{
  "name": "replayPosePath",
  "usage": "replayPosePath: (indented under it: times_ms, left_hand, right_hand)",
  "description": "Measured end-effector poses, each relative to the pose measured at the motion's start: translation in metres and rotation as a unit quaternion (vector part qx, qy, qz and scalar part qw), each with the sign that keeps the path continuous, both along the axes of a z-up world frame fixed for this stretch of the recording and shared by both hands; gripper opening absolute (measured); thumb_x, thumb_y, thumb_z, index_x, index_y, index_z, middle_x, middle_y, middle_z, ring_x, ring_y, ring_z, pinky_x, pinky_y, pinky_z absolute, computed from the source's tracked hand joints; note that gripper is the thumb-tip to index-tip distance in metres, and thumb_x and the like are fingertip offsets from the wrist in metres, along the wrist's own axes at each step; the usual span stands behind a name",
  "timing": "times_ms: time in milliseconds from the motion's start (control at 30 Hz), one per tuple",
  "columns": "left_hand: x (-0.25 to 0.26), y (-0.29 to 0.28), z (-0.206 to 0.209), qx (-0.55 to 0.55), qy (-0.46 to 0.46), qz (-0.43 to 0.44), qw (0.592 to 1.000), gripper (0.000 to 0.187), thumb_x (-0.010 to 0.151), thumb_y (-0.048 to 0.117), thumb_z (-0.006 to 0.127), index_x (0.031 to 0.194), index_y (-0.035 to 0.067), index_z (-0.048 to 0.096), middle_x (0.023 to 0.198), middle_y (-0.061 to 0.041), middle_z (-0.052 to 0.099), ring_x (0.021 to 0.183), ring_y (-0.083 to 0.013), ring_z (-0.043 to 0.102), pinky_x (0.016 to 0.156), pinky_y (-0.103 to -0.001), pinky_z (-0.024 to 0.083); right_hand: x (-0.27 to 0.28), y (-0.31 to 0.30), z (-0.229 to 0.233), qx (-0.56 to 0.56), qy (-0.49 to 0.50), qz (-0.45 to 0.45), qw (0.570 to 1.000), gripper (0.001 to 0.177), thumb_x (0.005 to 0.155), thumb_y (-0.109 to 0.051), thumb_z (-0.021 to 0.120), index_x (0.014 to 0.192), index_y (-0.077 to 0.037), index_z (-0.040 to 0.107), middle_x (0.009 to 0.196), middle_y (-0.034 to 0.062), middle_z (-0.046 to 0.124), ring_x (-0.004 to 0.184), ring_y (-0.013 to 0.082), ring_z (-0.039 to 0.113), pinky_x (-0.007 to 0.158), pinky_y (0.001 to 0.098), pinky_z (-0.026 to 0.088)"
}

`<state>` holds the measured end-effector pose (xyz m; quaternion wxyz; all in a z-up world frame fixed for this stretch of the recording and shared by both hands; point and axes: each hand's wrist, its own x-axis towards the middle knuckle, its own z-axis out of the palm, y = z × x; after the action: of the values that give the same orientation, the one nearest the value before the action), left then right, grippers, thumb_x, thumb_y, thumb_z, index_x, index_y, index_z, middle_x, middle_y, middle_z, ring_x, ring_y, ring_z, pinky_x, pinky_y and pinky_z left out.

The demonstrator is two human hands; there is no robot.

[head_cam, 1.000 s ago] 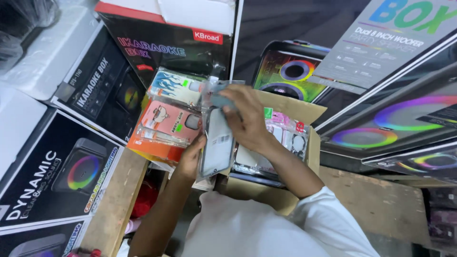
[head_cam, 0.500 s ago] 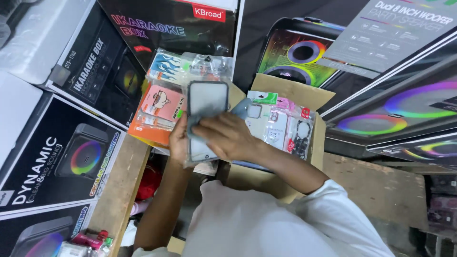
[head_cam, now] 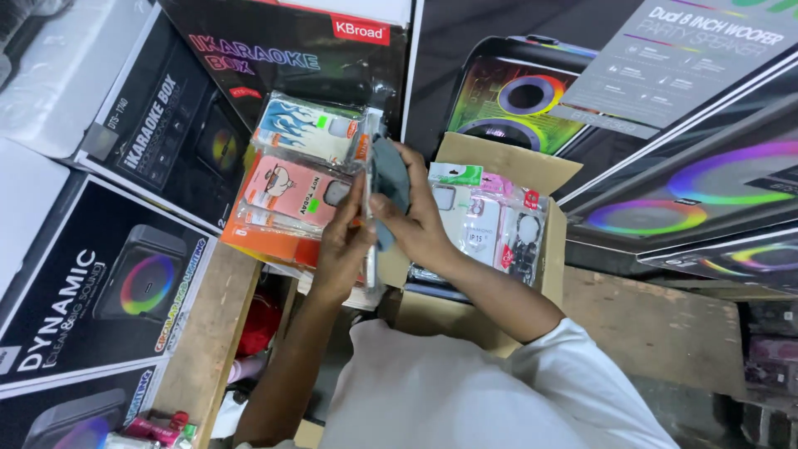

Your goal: Clean mobile phone cases with a cloth and organize them in a cardboard box.

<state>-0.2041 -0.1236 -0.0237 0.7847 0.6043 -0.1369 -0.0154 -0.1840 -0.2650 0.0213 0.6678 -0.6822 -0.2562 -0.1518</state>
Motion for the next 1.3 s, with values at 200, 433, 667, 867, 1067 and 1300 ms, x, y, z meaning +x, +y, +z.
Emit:
replayPosePath:
  times_ms: [200, 433, 667, 867, 1067, 1300]
  left_hand:
    - [-0.014, -0.003, 0.012, -0.036, -0.056, 0.075, 0.995, 0.139, 0.065, 0.025, 0.095, 0.165, 0.011, -0.001, 0.146, -0.020, 0.043, 0.124, -0.0267, 0.044, 0.110, -0.043, 0.040]
    - [-0.015, -0.013, 0.021, 0.231, -0.150, 0.294, 0.915, 0.145, 0.051, 0.047, 0.101, 0.161, -0.001, 0.019, 0.133, -0.029, 0.053, 0.112, -0.0449, 0.047, 0.104, -0.056, 0.031]
    - [-0.009, -0.013, 0.000, -0.109, 0.029, 0.076, 0.991, 0.077, 0.081, 0.004, 0.080, 0.141, 0.008, 0.032, 0.119, -0.016, 0.060, 0.100, -0.0189, 0.061, 0.076, -0.030, 0.060]
    - [-0.007, -0.028, -0.035, -0.116, -0.052, 0.048, 0.991, 0.051, 0.094, 0.000, 0.055, 0.143, -0.006, 0.046, 0.130, -0.024, 0.059, 0.110, -0.0314, 0.063, 0.091, -0.042, 0.055]
    - [-0.007, -0.043, -0.002, -0.510, 0.103, -0.049, 0.852, 0.082, 0.097, 0.071, 0.038, 0.142, 0.003, 0.048, 0.127, -0.021, 0.062, 0.110, -0.0355, 0.066, 0.101, -0.051, 0.053]
    - [0.013, -0.020, -0.080, -0.463, 0.094, -0.085, 0.877, 0.075, 0.099, 0.069, 0.038, 0.125, 0.002, 0.059, 0.100, -0.023, 0.072, 0.083, -0.0335, 0.073, 0.080, -0.045, 0.062]
  right_hand:
    - [0.016, -0.020, -0.032, 0.258, 0.177, 0.047, 0.949, 0.043, 0.089, -0.002, 0.072, 0.131, -0.003, 0.060, 0.098, 0.0086, 0.072, 0.085, 0.0153, 0.071, 0.081, 0.0298, 0.059]
    - [-0.007, -0.006, 0.009, 0.270, 0.156, 0.041, 0.949, 0.069, 0.083, -0.029, 0.085, 0.140, -0.011, 0.050, 0.117, 0.0081, 0.073, 0.103, 0.0111, 0.068, 0.092, 0.0309, 0.056]
    - [0.009, -0.019, -0.004, 0.179, 0.093, -0.114, 0.973, 0.039, 0.086, -0.016, 0.085, 0.113, -0.009, 0.058, 0.087, -0.0032, 0.065, 0.081, 0.0042, 0.059, 0.074, 0.0219, 0.050]
    - [0.007, -0.015, -0.021, -0.025, -0.166, -0.201, 0.965, 0.048, 0.091, -0.035, 0.075, 0.124, -0.006, 0.057, 0.115, 0.0109, 0.050, 0.095, 0.0213, 0.052, 0.084, 0.0338, 0.050]
    - [0.009, -0.013, -0.036, -0.217, -0.264, -0.200, 0.918, 0.048, 0.105, -0.042, 0.049, 0.136, -0.011, 0.068, 0.130, 0.0160, 0.060, 0.107, 0.0354, 0.062, 0.093, 0.0455, 0.052]
    - [0.007, -0.004, -0.034, -0.208, -0.241, -0.202, 0.926, 0.044, 0.105, -0.037, 0.052, 0.136, -0.009, 0.067, 0.126, 0.0154, 0.061, 0.100, 0.0347, 0.061, 0.089, 0.0468, 0.052]
